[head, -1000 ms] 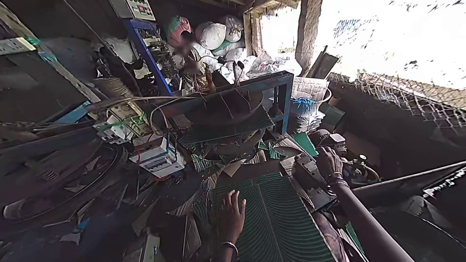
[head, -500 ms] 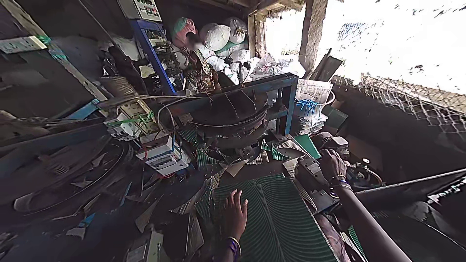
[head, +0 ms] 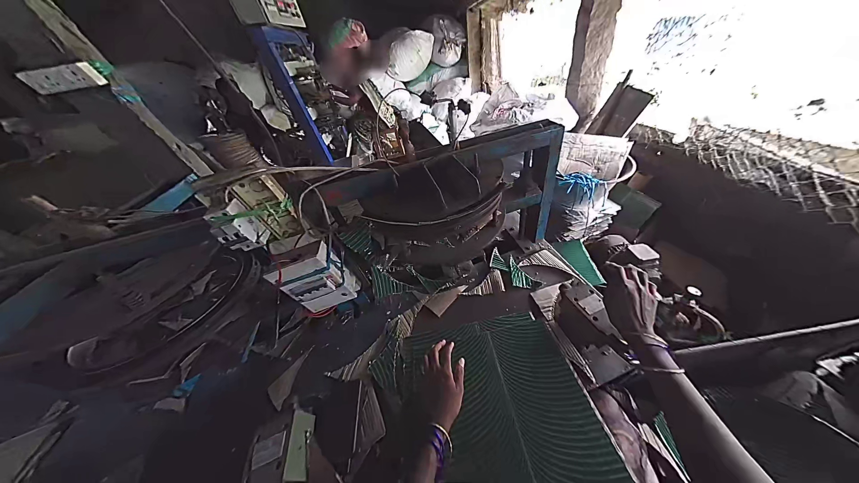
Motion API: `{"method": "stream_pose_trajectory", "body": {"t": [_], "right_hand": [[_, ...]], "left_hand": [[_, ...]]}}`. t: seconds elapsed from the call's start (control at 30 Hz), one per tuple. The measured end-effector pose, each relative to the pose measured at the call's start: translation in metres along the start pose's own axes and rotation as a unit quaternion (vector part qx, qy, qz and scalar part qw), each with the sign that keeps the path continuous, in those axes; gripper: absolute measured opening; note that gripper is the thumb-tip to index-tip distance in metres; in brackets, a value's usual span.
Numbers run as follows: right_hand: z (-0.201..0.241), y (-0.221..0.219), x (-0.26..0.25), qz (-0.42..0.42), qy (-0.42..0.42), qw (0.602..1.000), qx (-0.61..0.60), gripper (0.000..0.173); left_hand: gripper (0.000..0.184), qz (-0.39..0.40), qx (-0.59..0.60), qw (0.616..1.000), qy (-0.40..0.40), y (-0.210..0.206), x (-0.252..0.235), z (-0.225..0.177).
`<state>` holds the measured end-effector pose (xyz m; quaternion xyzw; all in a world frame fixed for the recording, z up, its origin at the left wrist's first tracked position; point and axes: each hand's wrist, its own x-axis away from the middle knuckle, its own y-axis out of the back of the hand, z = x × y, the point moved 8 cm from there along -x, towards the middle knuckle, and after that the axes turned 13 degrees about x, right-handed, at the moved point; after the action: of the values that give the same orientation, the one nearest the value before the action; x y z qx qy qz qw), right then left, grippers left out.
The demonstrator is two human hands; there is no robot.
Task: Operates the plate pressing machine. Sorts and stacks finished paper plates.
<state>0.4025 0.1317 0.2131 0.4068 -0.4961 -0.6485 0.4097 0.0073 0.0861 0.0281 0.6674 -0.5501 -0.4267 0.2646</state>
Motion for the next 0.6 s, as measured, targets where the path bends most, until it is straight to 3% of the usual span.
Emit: {"method": "stream_pose_trajectory", "body": {"t": [0.03, 0.1, 0.17, 0.27, 0.4, 0.5, 0.6], "right_hand": [[-0.008, -0.012, -0.004, -0.002, 0.004, 1.000, 0.016, 0.044], [-0.023, -0.042, -0.020, -0.147, 0.016, 0.989, 0.004, 0.032], [-0.035, -0.045, -0.017, -0.189, 0.009, 0.981, -0.039, 0.030], [-0.070, -0.026, 0.040, -0.244, -0.035, 0.962, -0.120, 0.025], [-0.107, -0.032, 0.086, -0.290, -0.072, 0.938, -0.176, 0.023], [-0.092, -0.008, 0.096, -0.234, -0.115, 0.941, -0.214, 0.029], [-0.096, -0.019, 0.093, -0.293, -0.106, 0.926, -0.211, 0.028]], "left_hand": [[0.050, 0.002, 0.006, 1.000, -0.001, -0.002, 0.002, -0.001], [0.050, 0.010, 0.029, 0.999, 0.015, 0.001, 0.001, 0.005], [0.049, 0.011, 0.109, 0.993, 0.047, 0.006, -0.005, 0.011], [0.049, -0.048, 0.296, 0.952, 0.069, 0.039, -0.025, 0.020], [0.057, -0.151, 0.439, 0.880, 0.101, 0.118, -0.076, 0.008], [0.056, -0.204, 0.476, 0.845, 0.133, 0.178, -0.127, -0.012], [0.063, -0.198, 0.503, 0.820, 0.186, 0.204, -0.167, -0.015]]}}
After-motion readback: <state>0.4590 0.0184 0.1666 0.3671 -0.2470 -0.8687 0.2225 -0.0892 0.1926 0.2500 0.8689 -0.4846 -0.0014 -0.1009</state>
